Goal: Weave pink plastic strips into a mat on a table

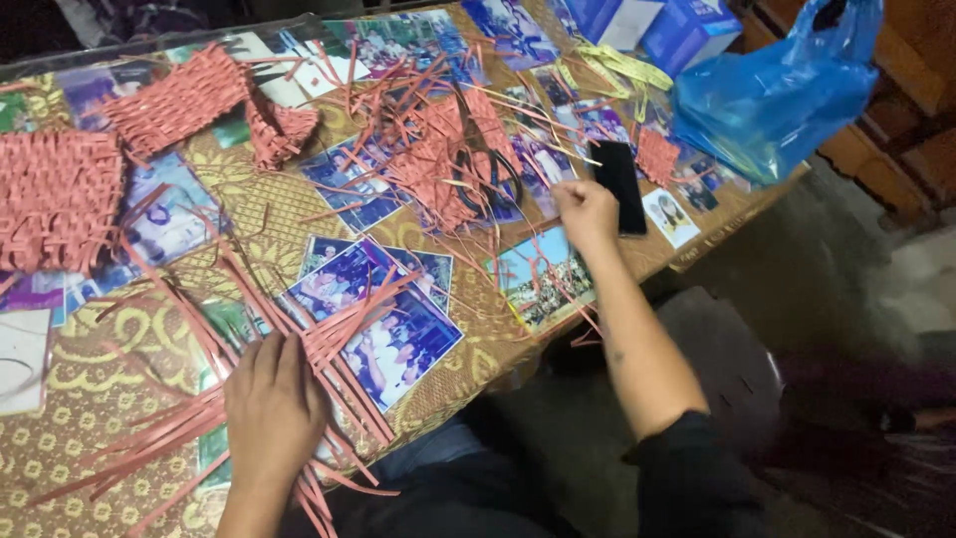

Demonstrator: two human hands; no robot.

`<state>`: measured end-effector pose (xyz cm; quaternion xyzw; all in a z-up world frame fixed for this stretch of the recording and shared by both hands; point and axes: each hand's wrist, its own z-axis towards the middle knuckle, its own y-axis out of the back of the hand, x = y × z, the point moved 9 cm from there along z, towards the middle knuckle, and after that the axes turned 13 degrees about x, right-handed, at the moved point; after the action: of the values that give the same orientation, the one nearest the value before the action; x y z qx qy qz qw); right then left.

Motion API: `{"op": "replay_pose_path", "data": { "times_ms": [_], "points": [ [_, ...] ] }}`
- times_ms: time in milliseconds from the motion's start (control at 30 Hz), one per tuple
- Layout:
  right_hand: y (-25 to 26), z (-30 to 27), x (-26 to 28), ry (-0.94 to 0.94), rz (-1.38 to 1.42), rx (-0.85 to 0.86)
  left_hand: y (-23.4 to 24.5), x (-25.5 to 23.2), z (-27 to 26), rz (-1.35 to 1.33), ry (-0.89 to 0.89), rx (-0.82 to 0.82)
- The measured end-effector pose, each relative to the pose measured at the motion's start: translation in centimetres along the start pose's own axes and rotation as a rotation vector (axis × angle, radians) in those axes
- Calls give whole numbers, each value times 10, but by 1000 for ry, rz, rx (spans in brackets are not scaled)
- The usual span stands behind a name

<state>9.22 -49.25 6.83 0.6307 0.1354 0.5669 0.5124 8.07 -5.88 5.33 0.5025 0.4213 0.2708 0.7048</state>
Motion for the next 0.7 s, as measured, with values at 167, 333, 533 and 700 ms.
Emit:
{"op": "replay_pose_path", "data": {
  "times_ms": [167,333,533,700],
  "points": [
    [-30,17,-45,-206,-250,167,0,2,-2,16,4,-35],
    [-18,4,-28,-405,-73,212,4,-1,-3,7,-25,-70],
    [41,-11,12,-513,409,156,2,1,-3,25,-30,-76],
    [71,29,-13,-185,736,-45,-3,5,-4,43,4,-68]
  ]
}}
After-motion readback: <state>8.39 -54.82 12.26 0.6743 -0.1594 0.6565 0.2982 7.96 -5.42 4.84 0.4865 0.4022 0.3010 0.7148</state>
